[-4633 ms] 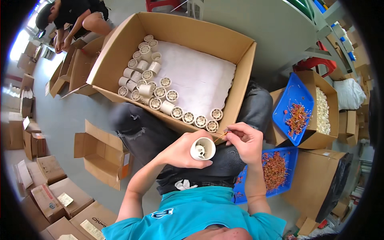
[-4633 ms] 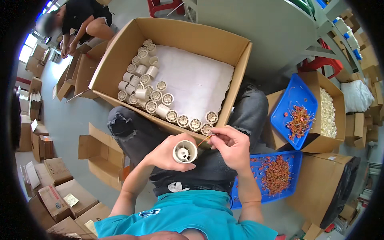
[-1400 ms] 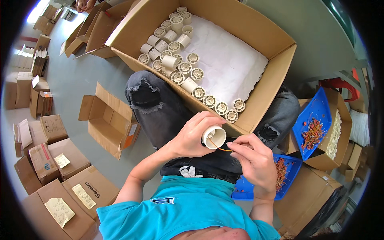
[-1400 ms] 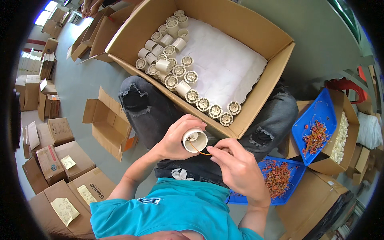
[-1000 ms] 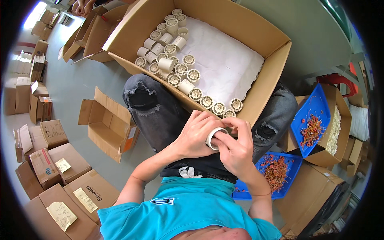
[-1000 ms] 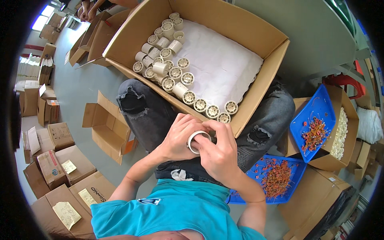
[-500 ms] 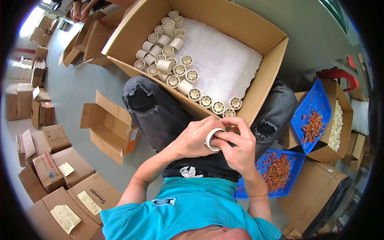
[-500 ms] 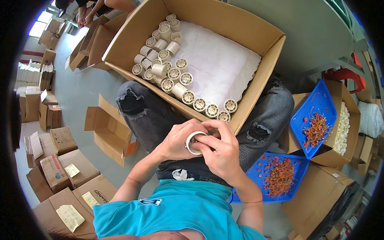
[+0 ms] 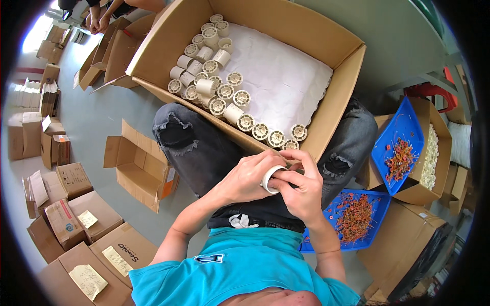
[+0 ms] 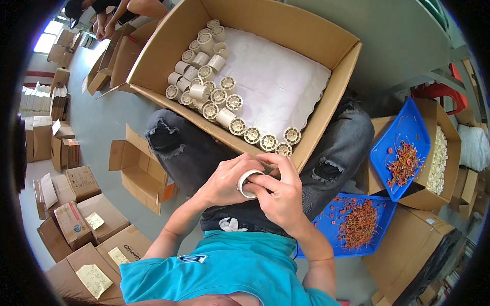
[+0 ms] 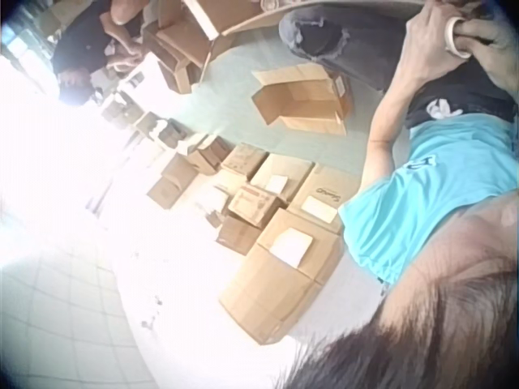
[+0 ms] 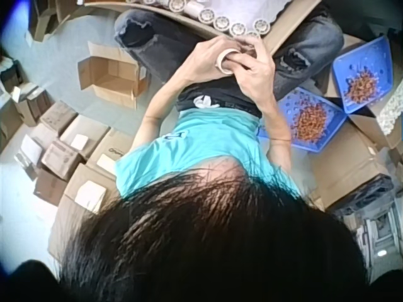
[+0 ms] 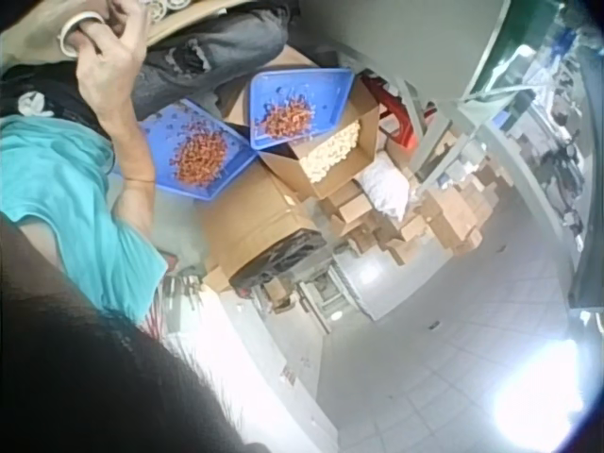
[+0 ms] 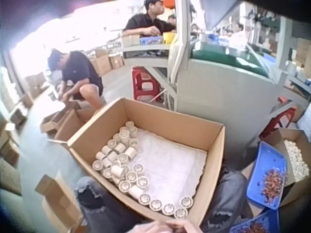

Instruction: The person is placing small components into white cylindrical containers within a cardboard box.

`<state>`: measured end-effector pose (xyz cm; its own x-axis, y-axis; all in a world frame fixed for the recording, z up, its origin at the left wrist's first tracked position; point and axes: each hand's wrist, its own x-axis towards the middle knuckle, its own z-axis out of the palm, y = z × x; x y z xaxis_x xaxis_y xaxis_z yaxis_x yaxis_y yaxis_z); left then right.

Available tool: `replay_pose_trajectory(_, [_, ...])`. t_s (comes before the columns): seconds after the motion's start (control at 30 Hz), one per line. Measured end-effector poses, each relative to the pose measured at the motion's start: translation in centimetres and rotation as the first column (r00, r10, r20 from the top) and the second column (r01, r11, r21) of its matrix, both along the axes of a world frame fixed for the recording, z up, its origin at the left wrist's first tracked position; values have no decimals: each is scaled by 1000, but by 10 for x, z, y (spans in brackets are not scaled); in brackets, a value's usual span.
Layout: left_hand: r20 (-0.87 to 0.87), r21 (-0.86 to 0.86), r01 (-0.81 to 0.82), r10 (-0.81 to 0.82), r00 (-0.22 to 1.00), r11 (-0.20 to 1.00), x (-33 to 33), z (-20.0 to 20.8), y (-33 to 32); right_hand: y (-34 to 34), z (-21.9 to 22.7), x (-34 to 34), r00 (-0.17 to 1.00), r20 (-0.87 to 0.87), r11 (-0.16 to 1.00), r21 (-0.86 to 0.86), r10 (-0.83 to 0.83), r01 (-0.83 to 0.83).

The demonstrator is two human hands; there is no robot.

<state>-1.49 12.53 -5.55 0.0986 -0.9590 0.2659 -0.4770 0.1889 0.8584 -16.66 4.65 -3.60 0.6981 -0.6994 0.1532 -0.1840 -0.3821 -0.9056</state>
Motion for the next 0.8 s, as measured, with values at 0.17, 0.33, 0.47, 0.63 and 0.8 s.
replay_pose_trajectory(0.17, [-72, -34, 17, -19, 997, 999, 3, -6, -10, -4, 7, 5, 999, -24, 999, -18, -46, 46])
replay_pose_trajectory(0.33, [-130, -41, 15, -20, 991, 999, 1, -9, -10, -8, 14, 4, 997, -76, 998, 67, 14, -9])
replay_pose_trajectory(0.47, [-99, -22, 2, -5, 995, 1000, 2, -4, -8, -5, 12, 6, 999, -51, 1000, -17, 5, -6])
replay_pose_trajectory(0.63, [-51, -56, -34, 31, 998, 998, -3, -8, 0, 5, 9, 5, 999, -49, 994, -112, -14, 9])
replay_pose_trajectory(0.8, [-36, -69, -63, 61, 997, 996, -7, -6, 3, 10, 7, 2, 999, -13, 977, -207, -46, 42])
